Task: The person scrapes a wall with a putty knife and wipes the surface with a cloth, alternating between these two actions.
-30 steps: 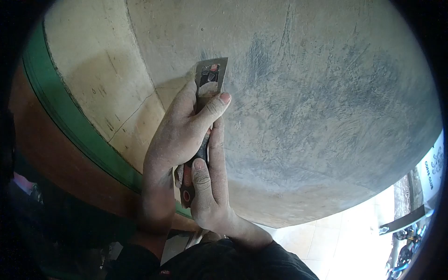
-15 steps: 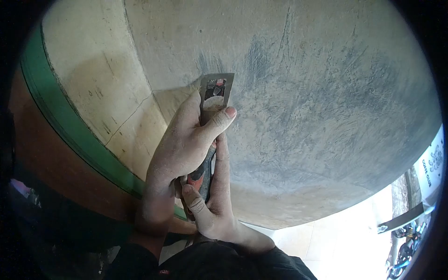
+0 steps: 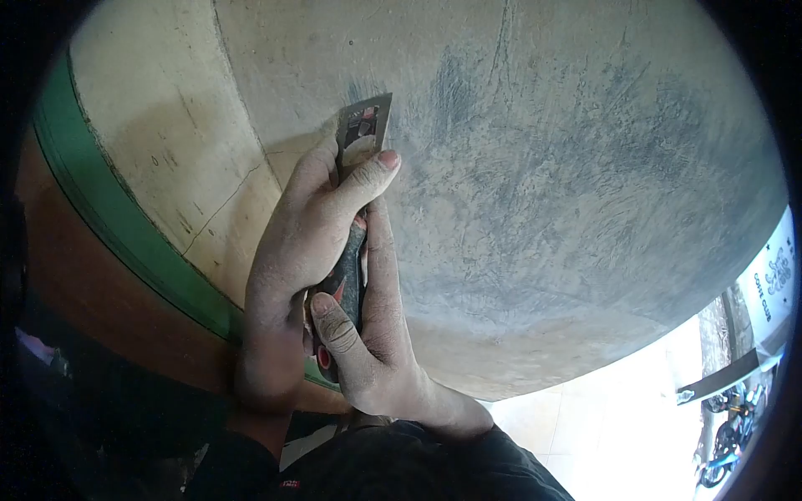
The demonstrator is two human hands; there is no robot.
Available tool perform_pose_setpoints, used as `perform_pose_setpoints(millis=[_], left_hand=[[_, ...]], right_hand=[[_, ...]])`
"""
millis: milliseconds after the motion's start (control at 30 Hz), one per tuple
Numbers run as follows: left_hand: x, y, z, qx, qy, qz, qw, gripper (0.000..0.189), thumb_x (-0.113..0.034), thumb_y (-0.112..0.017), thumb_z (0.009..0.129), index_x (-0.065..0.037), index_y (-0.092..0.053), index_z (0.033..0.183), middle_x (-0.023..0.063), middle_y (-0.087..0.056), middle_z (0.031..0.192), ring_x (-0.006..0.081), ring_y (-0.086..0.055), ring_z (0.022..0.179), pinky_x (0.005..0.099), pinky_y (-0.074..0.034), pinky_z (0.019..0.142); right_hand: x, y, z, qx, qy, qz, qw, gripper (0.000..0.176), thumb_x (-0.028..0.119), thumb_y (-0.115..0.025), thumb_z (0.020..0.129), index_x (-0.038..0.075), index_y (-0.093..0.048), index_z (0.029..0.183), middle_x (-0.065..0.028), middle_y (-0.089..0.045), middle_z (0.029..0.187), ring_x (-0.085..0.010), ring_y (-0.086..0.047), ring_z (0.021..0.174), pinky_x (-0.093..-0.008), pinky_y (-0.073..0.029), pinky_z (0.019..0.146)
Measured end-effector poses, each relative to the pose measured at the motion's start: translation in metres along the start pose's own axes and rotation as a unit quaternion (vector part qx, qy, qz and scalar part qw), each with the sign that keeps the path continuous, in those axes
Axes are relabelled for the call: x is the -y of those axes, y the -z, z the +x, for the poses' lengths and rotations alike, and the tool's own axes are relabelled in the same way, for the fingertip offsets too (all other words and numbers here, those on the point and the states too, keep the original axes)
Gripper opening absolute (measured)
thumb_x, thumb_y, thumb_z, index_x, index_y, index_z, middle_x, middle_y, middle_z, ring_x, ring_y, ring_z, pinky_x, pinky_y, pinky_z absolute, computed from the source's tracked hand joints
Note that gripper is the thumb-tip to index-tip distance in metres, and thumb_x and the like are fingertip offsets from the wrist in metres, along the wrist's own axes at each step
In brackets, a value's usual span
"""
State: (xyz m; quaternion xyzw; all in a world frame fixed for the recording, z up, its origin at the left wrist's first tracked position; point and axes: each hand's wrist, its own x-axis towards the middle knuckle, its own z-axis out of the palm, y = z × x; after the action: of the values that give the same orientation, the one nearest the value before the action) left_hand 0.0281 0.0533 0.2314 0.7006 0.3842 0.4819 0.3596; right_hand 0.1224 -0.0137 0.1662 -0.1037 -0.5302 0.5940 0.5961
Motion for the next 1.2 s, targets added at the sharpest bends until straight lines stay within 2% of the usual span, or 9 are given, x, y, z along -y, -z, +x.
perform_pose_setpoints(millis=[200, 267, 367, 700, 767, 800, 900, 1167, 1200], left_hand=[[0.001, -0.004, 0.001, -0.049, 0.010, 0.017, 0.999, 0.028, -0.032, -0.058, 0.089, -0.005, -0.054, 0.089, -0.0010, -0.048, 0.072, 0.0068, -0.046, 0.065, 0.0218, -0.040, 0.060], [-0.012, 0.001, 0.001, 0.002, 0.006, 0.013, 1.000, 0.047, -0.040, -0.055, 0.089, 0.005, -0.043, 0.096, 0.0120, -0.052, 0.079, 0.0152, -0.056, 0.071, 0.0319, -0.049, 0.063], [0.010, -0.004, -0.001, -0.034, -0.008, 0.041, 0.999, 0.046, -0.039, -0.056, 0.089, 0.005, -0.044, 0.096, 0.0112, -0.052, 0.079, 0.0150, -0.057, 0.070, 0.0316, -0.049, 0.062], [-0.001, -0.002, 0.001, -0.045, -0.008, 0.014, 0.999, 0.042, -0.040, -0.057, 0.088, 0.002, -0.049, 0.088, 0.0064, -0.050, 0.069, 0.0137, -0.054, 0.063, 0.0312, -0.048, 0.060], [-0.004, -0.002, 0.000, -0.026, -0.005, 0.006, 1.000, 0.041, -0.039, -0.057, 0.088, 0.001, -0.051, 0.088, 0.0046, -0.050, 0.066, 0.0131, -0.055, 0.063, 0.0308, -0.048, 0.061], [-0.004, 0.001, 0.006, -0.024, -0.074, 0.016, 0.997, 0.040, -0.039, -0.056, 0.088, 0.001, -0.052, 0.089, 0.0041, -0.050, 0.065, 0.0117, -0.055, 0.063, 0.0289, -0.048, 0.060], [-0.019, 0.006, 0.006, -0.041, 0.004, -0.009, 0.999, 0.040, -0.038, -0.056, 0.088, 0.001, -0.052, 0.090, 0.0039, -0.051, 0.065, 0.0113, -0.055, 0.063, 0.0283, -0.049, 0.060], [-0.009, 0.005, 0.003, -0.039, 0.005, -0.027, 0.999, 0.039, -0.036, -0.058, 0.087, 0.002, -0.050, 0.092, 0.0058, -0.053, 0.072, 0.0133, -0.055, 0.066, 0.0285, -0.048, 0.061], [-0.018, 0.010, 0.002, -0.039, -0.019, 0.009, 0.999, 0.041, -0.037, -0.058, 0.086, 0.002, -0.050, 0.089, 0.0061, -0.053, 0.071, 0.0134, -0.055, 0.065, 0.0287, -0.048, 0.060]], right_hand=[[-0.007, 0.001, 0.002, -0.001, 0.032, -0.002, 0.999, 0.072, 0.005, -0.041, 0.092, 0.000, 0.009, 0.144, -0.0216, -0.027, 0.137, -0.0100, -0.052, 0.074, -0.0204, -0.044, 0.062], [-0.005, -0.004, 0.001, -0.021, 0.042, -0.028, 0.998, 0.073, 0.004, -0.040, 0.091, 0.001, 0.009, 0.144, -0.0210, -0.030, 0.135, -0.0099, -0.052, 0.071, -0.0208, -0.044, 0.059], [-0.004, -0.012, -0.002, -0.065, 0.023, -0.066, 0.995, 0.073, 0.015, -0.041, 0.092, 0.005, 0.009, 0.145, -0.0084, -0.052, 0.068, -0.0093, -0.049, 0.052, -0.0223, -0.041, 0.045], [-0.006, -0.008, 0.002, -0.027, 0.068, -0.113, 0.991, 0.069, 0.011, -0.036, 0.092, 0.005, 0.007, 0.145, -0.0110, -0.053, 0.077, -0.0099, -0.050, 0.053, -0.0232, -0.043, 0.046], [-0.011, -0.002, 0.003, -0.004, 0.084, -0.079, 0.993, 0.071, 0.007, -0.039, 0.094, 0.004, 0.010, 0.144, -0.0175, -0.047, 0.110, -0.0071, -0.046, 0.057, -0.0202, -0.041, 0.048], [-0.012, 0.000, 0.007, 0.007, 0.101, -0.097, 0.990, 0.070, 0.006, -0.038, 0.094, 0.004, 0.010, 0.144, -0.0176, -0.047, 0.109, -0.0072, -0.045, 0.056, -0.0204, -0.040, 0.048], [0.002, -0.004, 0.016, 0.041, 0.077, -0.106, 0.991, 0.069, 0.006, -0.037, 0.094, 0.004, 0.011, 0.144, -0.0216, -0.040, 0.120, -0.0079, -0.047, 0.060, -0.0209, -0.041, 0.049], [-0.006, -0.002, 0.011, 0.024, 0.075, -0.158, 0.984, 0.070, 0.008, -0.038, 0.094, 0.004, 0.011, 0.144, -0.0258, -0.032, 0.128, -0.0098, -0.050, 0.063, -0.0215, -0.042, 0.049], [-0.007, -0.001, 0.016, 0.026, 0.096, -0.188, 0.977, 0.070, 0.007, -0.038, 0.094, 0.005, 0.011, 0.144, -0.0210, -0.046, 0.111, -0.0093, -0.048, 0.058, -0.0214, -0.042, 0.048]])
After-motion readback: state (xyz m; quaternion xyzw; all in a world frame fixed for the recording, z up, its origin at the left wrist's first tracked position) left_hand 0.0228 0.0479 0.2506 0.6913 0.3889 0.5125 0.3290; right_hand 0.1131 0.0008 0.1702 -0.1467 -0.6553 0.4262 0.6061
